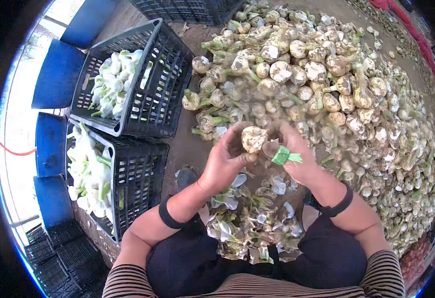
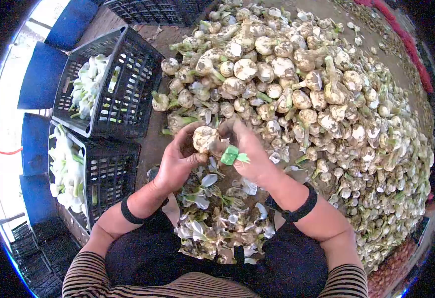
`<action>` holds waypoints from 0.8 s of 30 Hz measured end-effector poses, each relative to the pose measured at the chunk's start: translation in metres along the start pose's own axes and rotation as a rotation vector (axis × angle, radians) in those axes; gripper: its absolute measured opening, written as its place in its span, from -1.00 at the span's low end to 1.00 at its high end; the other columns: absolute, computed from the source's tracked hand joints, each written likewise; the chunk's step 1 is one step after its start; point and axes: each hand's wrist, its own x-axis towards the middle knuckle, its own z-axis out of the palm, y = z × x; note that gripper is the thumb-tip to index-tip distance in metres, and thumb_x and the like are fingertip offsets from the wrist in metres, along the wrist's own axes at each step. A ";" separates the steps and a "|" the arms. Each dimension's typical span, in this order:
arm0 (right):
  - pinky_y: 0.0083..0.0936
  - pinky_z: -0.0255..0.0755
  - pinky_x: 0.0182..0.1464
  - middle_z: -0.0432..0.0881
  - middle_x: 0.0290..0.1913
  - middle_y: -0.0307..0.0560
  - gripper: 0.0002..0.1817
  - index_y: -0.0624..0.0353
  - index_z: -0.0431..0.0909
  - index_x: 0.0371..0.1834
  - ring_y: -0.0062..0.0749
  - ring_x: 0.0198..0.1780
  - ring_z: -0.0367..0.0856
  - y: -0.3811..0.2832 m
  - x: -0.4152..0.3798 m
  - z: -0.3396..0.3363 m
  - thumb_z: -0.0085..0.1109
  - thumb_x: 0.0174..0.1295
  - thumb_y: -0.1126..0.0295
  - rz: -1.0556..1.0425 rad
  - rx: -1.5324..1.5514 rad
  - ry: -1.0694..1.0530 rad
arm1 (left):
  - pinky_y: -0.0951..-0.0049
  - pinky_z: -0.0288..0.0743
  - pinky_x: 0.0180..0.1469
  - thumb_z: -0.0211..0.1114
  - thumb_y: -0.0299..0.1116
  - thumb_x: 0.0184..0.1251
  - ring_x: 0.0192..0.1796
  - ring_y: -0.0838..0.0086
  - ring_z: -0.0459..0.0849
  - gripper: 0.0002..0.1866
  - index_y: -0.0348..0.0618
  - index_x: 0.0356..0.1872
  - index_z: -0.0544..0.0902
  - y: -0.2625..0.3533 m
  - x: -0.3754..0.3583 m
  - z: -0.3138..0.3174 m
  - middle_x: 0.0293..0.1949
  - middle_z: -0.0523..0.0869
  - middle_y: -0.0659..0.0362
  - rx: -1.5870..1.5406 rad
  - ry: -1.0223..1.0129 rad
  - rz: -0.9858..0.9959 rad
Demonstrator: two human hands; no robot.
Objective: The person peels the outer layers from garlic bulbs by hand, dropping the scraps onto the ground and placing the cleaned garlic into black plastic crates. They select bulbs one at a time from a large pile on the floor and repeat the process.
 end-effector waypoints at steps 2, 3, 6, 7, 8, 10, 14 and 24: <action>-0.64 0.42 -0.18 0.38 -0.21 -0.26 -0.72 0.21 0.32 -0.11 -0.65 -0.20 0.39 -0.001 0.001 -0.001 0.18 0.16 0.48 -0.055 -0.154 -0.011 | 0.40 0.33 0.20 0.36 -0.53 0.05 0.14 0.47 0.44 -0.30 -0.26 0.23 0.23 0.001 0.000 -0.001 0.09 0.46 0.13 0.013 -0.009 -0.005; -0.64 0.40 -0.15 0.38 -0.21 -0.25 -0.70 0.22 0.32 -0.10 -0.65 -0.20 0.38 -0.003 0.001 -0.001 0.19 0.16 0.47 -0.082 -0.231 -0.016 | 0.40 0.33 0.21 0.36 -0.53 0.05 0.14 0.47 0.44 -0.30 -0.26 0.24 0.23 0.004 -0.001 -0.001 0.09 0.46 0.13 0.012 -0.019 -0.001; -0.61 0.36 -0.11 0.41 -0.20 -0.21 -0.68 0.25 0.32 -0.07 -0.61 -0.19 0.38 -0.008 0.000 -0.004 0.19 0.18 0.41 -0.133 -0.320 -0.056 | 0.40 0.33 0.21 0.37 -0.52 0.04 0.14 0.47 0.44 -0.30 -0.25 0.24 0.23 0.003 0.000 -0.003 0.10 0.47 0.14 -0.001 -0.049 0.002; -0.62 0.36 -0.11 0.42 -0.20 -0.20 -0.67 0.25 0.33 -0.06 -0.61 -0.19 0.39 -0.007 0.001 -0.006 0.18 0.18 0.39 -0.149 -0.336 -0.072 | 0.40 0.33 0.21 0.37 -0.51 0.04 0.14 0.47 0.44 -0.30 -0.25 0.24 0.23 0.002 0.000 -0.003 0.10 0.47 0.14 -0.008 -0.059 0.001; -0.62 0.36 -0.12 0.43 -0.20 -0.20 -0.67 0.25 0.33 -0.05 -0.60 -0.19 0.40 -0.004 0.002 -0.009 0.18 0.19 0.37 -0.165 -0.353 -0.087 | 0.40 0.33 0.21 0.37 -0.51 0.04 0.14 0.47 0.44 -0.29 -0.25 0.24 0.23 0.002 0.000 -0.003 0.10 0.47 0.14 -0.025 -0.070 -0.005; -0.63 0.36 -0.12 0.45 -0.20 -0.18 -0.67 0.25 0.34 -0.04 -0.60 -0.18 0.41 -0.003 0.002 -0.014 0.17 0.20 0.35 -0.210 -0.405 -0.115 | 0.40 0.33 0.21 0.38 -0.50 0.04 0.14 0.47 0.44 -0.29 -0.25 0.24 0.23 0.003 0.000 -0.003 0.11 0.46 0.14 -0.059 -0.091 -0.017; -0.63 0.38 -0.10 0.45 -0.19 -0.19 -0.69 0.24 0.36 -0.05 -0.60 -0.17 0.44 -0.012 -0.002 -0.018 0.14 0.22 0.34 -0.123 -0.303 -0.162 | 0.40 0.32 0.21 0.35 -0.45 0.09 0.14 0.47 0.44 -0.32 -0.26 0.25 0.24 0.006 -0.002 -0.002 0.13 0.46 0.14 -0.101 -0.096 -0.073; -0.61 0.40 -0.05 0.39 -0.16 -0.22 -0.48 0.23 0.27 -0.01 -0.62 -0.10 0.41 -0.007 -0.004 -0.012 0.34 0.06 0.30 0.003 -0.006 -0.034 | 0.48 0.33 0.13 0.26 -0.32 0.23 0.10 0.52 0.44 -0.41 -0.24 0.25 0.26 0.012 -0.002 0.010 0.11 0.47 0.16 -0.326 -0.035 -0.182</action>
